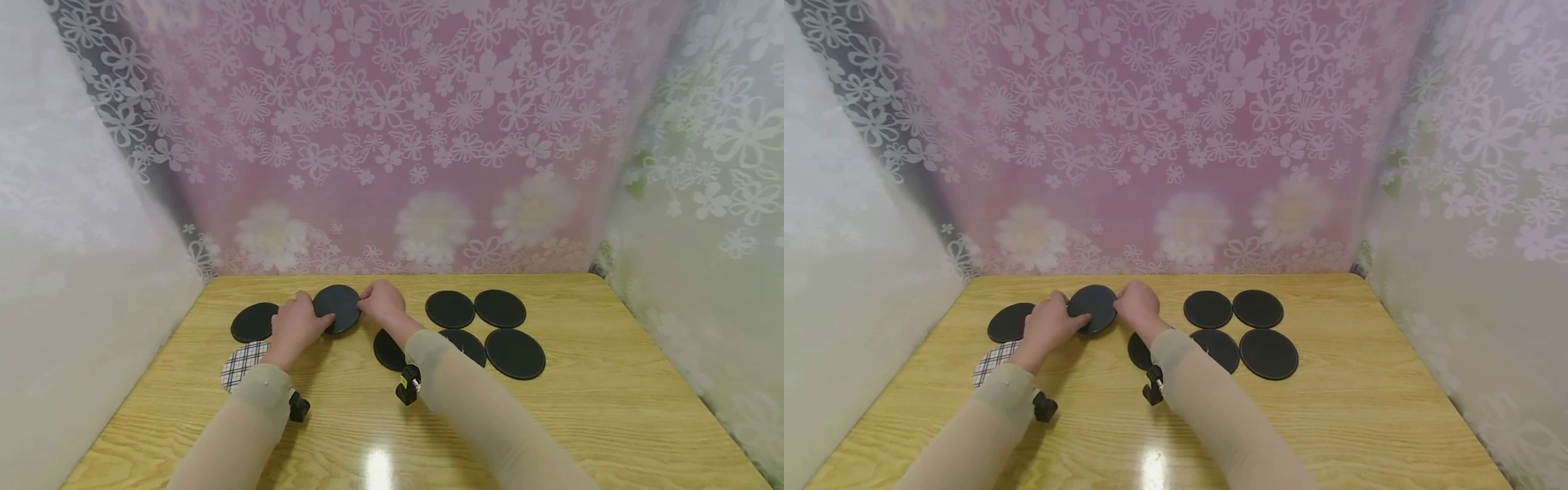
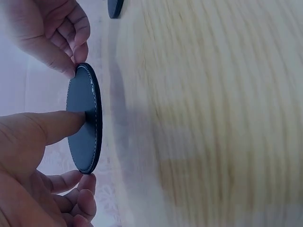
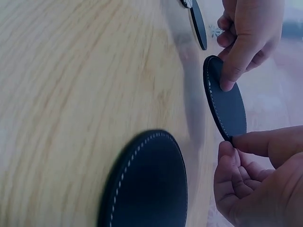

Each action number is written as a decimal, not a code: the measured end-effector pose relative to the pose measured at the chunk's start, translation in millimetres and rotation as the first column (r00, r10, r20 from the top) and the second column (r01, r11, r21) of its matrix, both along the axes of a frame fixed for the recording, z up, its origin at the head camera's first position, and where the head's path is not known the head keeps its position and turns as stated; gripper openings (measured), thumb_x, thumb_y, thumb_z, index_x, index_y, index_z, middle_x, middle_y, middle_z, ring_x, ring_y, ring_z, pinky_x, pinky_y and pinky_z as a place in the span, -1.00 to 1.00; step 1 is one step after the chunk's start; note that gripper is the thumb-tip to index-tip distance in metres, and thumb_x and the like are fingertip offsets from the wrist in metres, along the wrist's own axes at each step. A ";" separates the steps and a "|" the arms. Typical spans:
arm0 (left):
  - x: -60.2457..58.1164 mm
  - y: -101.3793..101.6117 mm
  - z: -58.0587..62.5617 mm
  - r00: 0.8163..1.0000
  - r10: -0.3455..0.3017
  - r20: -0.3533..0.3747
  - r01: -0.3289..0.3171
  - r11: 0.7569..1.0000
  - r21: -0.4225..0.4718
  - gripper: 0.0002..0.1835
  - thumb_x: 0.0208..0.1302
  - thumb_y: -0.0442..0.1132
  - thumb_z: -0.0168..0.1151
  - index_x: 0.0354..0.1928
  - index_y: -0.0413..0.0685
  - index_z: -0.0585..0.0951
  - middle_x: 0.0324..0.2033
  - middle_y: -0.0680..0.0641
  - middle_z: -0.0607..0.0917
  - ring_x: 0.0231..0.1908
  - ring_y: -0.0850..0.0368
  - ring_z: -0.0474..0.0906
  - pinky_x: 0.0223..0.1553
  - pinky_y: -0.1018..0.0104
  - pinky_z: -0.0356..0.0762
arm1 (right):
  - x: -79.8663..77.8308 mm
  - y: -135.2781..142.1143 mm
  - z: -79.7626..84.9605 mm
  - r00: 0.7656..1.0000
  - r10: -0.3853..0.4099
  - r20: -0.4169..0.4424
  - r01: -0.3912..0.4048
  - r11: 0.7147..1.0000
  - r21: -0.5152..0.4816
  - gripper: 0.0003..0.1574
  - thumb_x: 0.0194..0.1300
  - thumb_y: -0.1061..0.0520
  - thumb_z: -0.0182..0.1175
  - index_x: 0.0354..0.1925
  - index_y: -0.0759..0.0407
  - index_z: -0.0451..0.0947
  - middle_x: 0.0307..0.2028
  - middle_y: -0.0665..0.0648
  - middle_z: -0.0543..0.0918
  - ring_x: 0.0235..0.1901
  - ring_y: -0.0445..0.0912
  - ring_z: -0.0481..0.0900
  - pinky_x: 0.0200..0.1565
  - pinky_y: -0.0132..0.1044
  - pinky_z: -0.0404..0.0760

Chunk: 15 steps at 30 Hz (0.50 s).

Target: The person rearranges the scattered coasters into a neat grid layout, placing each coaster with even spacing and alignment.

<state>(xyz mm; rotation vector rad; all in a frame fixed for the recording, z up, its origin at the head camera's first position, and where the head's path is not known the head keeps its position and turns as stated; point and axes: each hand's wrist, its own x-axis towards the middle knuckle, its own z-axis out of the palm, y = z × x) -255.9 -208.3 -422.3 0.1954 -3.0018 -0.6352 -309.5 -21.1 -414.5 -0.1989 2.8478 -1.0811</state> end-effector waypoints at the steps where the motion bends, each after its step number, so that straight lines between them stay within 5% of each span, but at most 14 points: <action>1: -0.8 1.4 -0.6 1.000 0.000 0.001 0.000 1.000 0.004 -0.29 0.49 0.14 0.46 0.21 -0.42 0.50 0.01 -0.46 0.69 0.10 -0.49 0.63 0.19 -0.43 0.49 | -0.6 1.9 0.1 1.000 -0.002 0.001 0.002 1.000 -0.003 -0.88 0.53 0.13 0.44 -0.07 0.13 0.85 -0.10 0.08 0.83 -0.08 0.02 0.77 0.08 -0.01 0.73; 15: -8.0 22.8 -1.3 1.000 -0.006 -0.006 0.006 1.000 0.022 -0.27 0.49 0.15 0.46 0.29 -0.37 0.52 0.04 -0.41 0.71 0.06 -0.42 0.68 0.10 -0.31 0.62 | -4.3 27.8 5.1 1.000 -0.011 0.024 0.012 0.999 -0.034 -0.86 0.55 0.14 0.40 -0.06 0.14 0.86 -0.30 0.05 0.83 -0.19 -0.01 0.78 0.02 -0.02 0.75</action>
